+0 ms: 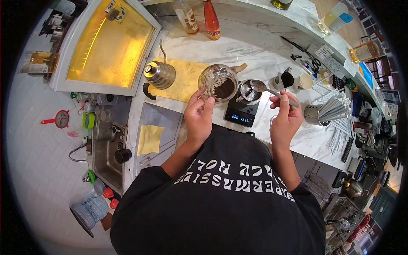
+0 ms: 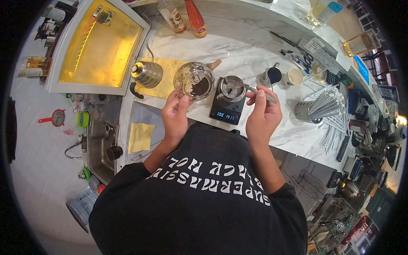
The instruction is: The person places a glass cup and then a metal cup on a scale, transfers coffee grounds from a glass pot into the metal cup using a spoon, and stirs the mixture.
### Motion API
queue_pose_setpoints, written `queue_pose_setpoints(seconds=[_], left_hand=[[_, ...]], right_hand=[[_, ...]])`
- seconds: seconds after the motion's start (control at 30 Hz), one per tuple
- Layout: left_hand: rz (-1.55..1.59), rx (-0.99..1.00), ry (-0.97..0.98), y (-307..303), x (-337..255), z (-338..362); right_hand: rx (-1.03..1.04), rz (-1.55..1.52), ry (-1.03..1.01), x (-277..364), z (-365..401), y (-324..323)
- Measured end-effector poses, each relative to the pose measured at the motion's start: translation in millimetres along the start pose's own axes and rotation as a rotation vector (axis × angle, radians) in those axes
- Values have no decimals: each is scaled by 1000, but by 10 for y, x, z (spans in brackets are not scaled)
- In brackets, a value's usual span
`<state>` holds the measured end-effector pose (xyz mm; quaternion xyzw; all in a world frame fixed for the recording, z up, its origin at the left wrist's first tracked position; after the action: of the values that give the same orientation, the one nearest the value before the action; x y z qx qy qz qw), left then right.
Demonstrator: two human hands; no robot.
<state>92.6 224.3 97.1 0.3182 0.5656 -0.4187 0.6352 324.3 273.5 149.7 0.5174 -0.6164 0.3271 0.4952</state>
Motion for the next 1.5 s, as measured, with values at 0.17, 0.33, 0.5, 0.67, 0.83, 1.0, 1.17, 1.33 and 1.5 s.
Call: queue_pose_setpoints(seconds=[0.17, 0.33, 0.5, 0.67, 0.83, 1.0, 1.17, 1.33, 1.5], left_hand=[[119, 18, -81, 12, 20, 51], [120, 34, -99, -21, 130, 49], [82, 51, -96, -65, 139, 50], [8, 139, -77, -258, 103, -12], [77, 249, 37, -292, -195, -115], [123, 358, 168, -367, -222, -216], [61, 390, 280, -452, -305, -364], [69, 441, 331, -509, -347, -486], [90, 512, 302, -609, -340, -558]], right_hand=[[70, 249, -114, -219, 82, 24], [327, 693, -557, -395, 95, 24], [284, 679, -618, -103, 21, 7], [39, 201, -302, 376, 191, 68], [311, 198, -471, 575, 354, 349], [422, 403, -594, 408, 411, 771], [394, 443, -630, 334, 516, 931], [364, 454, -615, 355, 629, 1004], [314, 478, -595, 352, 729, 1118]])
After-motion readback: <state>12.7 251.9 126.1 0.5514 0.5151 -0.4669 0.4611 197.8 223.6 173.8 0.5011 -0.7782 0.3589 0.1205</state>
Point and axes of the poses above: each hand's wrist, its own z-axis away from the middle knuckle, its own y-axis out of the palm, x = y × z, the point moved 2 cm from there along -z, towards the middle knuckle, and after that the axes turned 15 degrees about -y, right-handed, at the moved point
